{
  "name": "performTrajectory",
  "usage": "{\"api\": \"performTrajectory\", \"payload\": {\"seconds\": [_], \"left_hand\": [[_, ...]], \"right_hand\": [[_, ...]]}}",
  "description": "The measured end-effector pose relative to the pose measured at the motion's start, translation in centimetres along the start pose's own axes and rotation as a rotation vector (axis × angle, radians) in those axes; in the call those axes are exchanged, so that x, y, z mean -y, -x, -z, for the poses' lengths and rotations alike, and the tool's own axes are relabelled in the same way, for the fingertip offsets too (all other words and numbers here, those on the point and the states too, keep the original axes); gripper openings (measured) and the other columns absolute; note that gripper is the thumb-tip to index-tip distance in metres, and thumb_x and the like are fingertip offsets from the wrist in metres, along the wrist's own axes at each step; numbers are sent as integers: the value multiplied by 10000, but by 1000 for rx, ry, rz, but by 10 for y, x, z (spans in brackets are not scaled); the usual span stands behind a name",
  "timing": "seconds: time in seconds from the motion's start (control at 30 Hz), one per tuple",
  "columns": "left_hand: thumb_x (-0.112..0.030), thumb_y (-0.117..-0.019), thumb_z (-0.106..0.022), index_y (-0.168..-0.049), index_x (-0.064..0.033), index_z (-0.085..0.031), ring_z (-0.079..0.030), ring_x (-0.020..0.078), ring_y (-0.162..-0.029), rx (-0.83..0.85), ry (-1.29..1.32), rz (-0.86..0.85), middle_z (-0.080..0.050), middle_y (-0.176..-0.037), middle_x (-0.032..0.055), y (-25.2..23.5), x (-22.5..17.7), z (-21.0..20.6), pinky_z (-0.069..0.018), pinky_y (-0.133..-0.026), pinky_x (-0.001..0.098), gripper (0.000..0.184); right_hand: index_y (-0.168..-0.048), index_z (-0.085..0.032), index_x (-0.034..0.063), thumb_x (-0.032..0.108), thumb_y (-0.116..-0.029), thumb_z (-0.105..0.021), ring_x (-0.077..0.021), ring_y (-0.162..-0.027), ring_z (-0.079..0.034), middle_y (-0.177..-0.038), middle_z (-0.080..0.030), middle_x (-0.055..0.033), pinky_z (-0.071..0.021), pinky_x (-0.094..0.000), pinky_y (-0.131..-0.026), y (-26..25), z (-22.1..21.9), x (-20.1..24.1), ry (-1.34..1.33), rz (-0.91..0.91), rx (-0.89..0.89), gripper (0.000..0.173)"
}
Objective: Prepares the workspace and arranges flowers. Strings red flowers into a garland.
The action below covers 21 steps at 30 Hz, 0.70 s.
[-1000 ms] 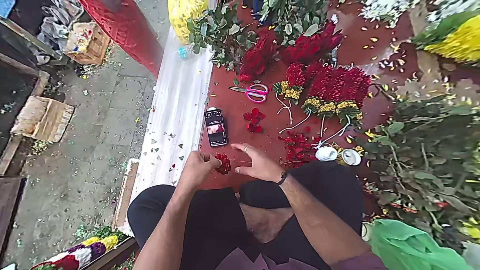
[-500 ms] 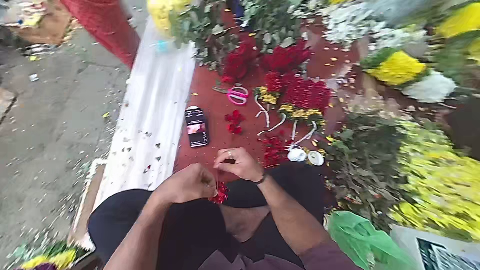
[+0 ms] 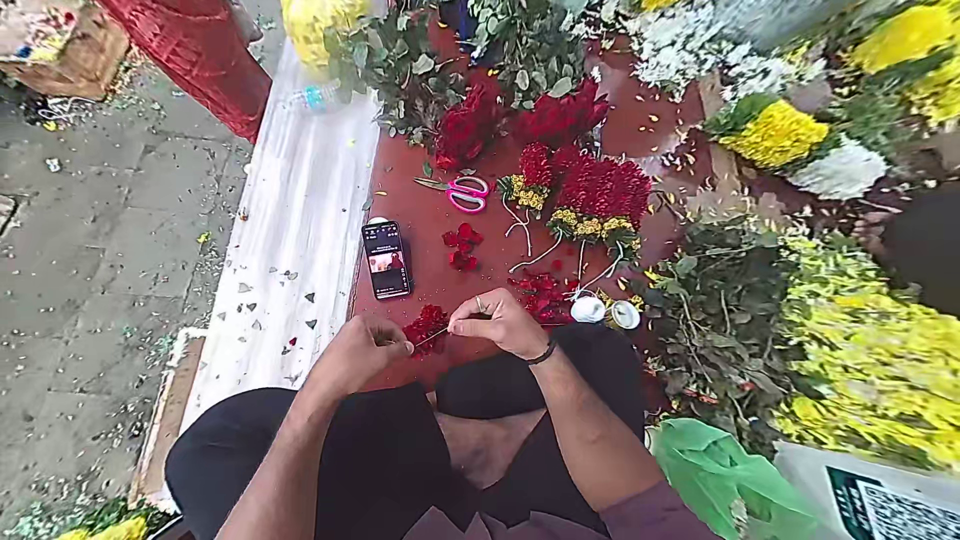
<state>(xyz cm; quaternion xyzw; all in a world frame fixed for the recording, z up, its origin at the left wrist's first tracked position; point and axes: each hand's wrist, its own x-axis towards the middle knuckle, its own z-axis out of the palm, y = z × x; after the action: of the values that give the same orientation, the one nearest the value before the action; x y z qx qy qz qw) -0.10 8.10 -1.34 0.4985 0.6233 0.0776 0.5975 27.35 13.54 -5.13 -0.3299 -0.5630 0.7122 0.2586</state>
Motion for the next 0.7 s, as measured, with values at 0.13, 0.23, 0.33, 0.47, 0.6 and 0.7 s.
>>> {"api": "performTrajectory", "payload": {"seconds": [0.13, 0.23, 0.33, 0.47, 0.6, 0.7], "left_hand": [[-314, -886, -774, -831, -160, -752, -586, 80, -607, 99, -51, 0, -662, -695, -42, 1, -9, 1, -504, -602, 349, 165], [-316, -849, -788, -787, -158, -733, -582, 118, -593, 128, -114, 51, -642, -663, -21, 1, -7, 0, -500, -590, 399, 178], [-344, -842, -787, -784, -175, -736, -595, 116, -596, 142, -156, 89, -652, -669, -24, 0, -5, -4, -506, -588, 405, 186], [-369, -899, -721, -824, -189, -760, -616, 113, -619, 124, -151, 78, -671, -695, -34, -6, 1, -6, -526, -608, 414, 199], [-356, -945, -673, -843, -179, -769, -627, 135, -650, 112, -162, 77, -679, -717, -18, -8, 1, -2, -529, -639, 448, 227], [-369, -925, -696, -858, -191, -776, -655, 142, -680, 68, -156, 93, -703, -748, -18, -8, 0, -5, -551, -666, 466, 207]], "right_hand": [[-971, -761, 28, 156, -980, -661, -68, -663, -618, -785, -708, -19, -522, -253, -621, -6, 34, 2, 169, -315, 50, 163], [-1071, -773, 93, 155, -994, -634, -231, -857, -706, -959, -747, -90, -586, -482, -801, -49, 81, -28, 583, -467, -190, 171], [-1105, -781, 192, 138, -907, -637, -332, -1041, -705, -1089, -754, -100, -534, -646, -885, -106, 126, -73, 931, -585, -439, 251], [-1162, -745, 190, 264, -852, -785, -345, -1068, -659, -1143, -693, -127, -527, -635, -891, -145, 148, -125, 1029, -568, -419, 321], [-943, -759, 145, 234, -801, -795, -329, -898, -702, -931, -737, -106, -540, -646, -780, -141, 141, -117, 933, -559, -473, 172], [-1072, -726, 86, 80, -816, -754, -269, -761, -714, -902, -745, -109, -596, -520, -711, -126, 134, -95, 711, -529, -522, 257]]}}
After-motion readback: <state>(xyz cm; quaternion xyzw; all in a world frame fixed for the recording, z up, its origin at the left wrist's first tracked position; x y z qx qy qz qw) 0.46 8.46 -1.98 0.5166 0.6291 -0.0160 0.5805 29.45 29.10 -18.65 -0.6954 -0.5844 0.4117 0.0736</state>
